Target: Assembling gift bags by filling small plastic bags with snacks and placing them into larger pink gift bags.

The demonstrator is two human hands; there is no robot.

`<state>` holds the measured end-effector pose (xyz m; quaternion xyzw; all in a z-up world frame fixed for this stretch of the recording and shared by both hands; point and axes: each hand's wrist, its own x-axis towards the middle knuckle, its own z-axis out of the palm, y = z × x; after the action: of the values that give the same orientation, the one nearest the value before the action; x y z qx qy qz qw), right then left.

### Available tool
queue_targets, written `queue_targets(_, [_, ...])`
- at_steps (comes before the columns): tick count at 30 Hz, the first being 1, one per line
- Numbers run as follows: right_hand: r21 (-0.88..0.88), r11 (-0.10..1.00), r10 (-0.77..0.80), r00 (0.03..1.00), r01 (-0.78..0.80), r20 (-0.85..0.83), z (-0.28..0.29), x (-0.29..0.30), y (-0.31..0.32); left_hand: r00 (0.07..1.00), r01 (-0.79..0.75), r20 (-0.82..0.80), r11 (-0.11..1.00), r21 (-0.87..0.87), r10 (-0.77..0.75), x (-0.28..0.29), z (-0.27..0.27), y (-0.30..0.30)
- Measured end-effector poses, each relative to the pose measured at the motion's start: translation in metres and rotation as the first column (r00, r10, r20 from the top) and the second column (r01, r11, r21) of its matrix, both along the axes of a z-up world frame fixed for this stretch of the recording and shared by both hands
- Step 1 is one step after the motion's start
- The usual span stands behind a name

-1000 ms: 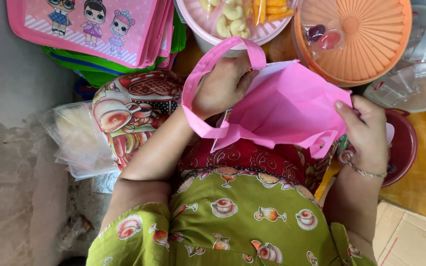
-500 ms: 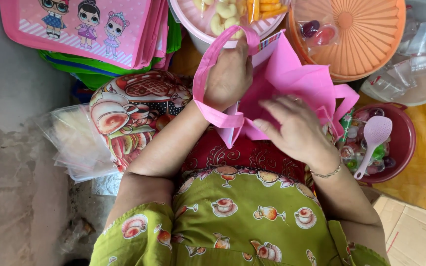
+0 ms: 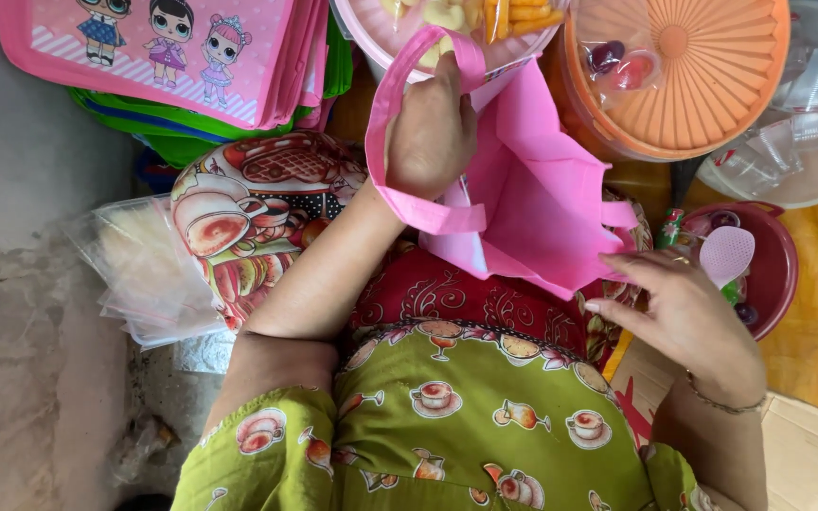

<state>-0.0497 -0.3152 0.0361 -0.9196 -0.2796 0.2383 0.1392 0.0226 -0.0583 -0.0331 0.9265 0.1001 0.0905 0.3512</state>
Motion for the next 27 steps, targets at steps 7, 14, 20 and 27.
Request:
queue_targets(7, [0.329, 0.936, 0.021, 0.955, -0.122, 0.294, 0.029, 0.012, 0.062, 0.993, 0.116, 0.034, 0.993, -0.020, -0.115, -0.017, 0.015, -0.013])
queue_targets(14, [0.332, 0.908, -0.007, 0.781, -0.257, 0.624, 0.059, -0.010, 0.101, 0.995, 0.099, 0.012, 0.995, 0.009, -0.099, -0.021, 0.024, 0.002])
queue_targets(20, [0.049, 0.995, 0.073, 0.967, -0.087, 0.243, -0.007, 0.023, 0.103, 0.987, 0.150, 0.047, 0.984, 0.096, -0.155, -0.022, 0.025, 0.004])
queue_targets(27, [-0.122, 0.980, -0.127, 0.963, 0.160, 0.238, -0.030, 0.059, 0.071, 0.968, 0.250, 0.015, 0.967, 0.043, -0.251, -0.019, 0.019, 0.003])
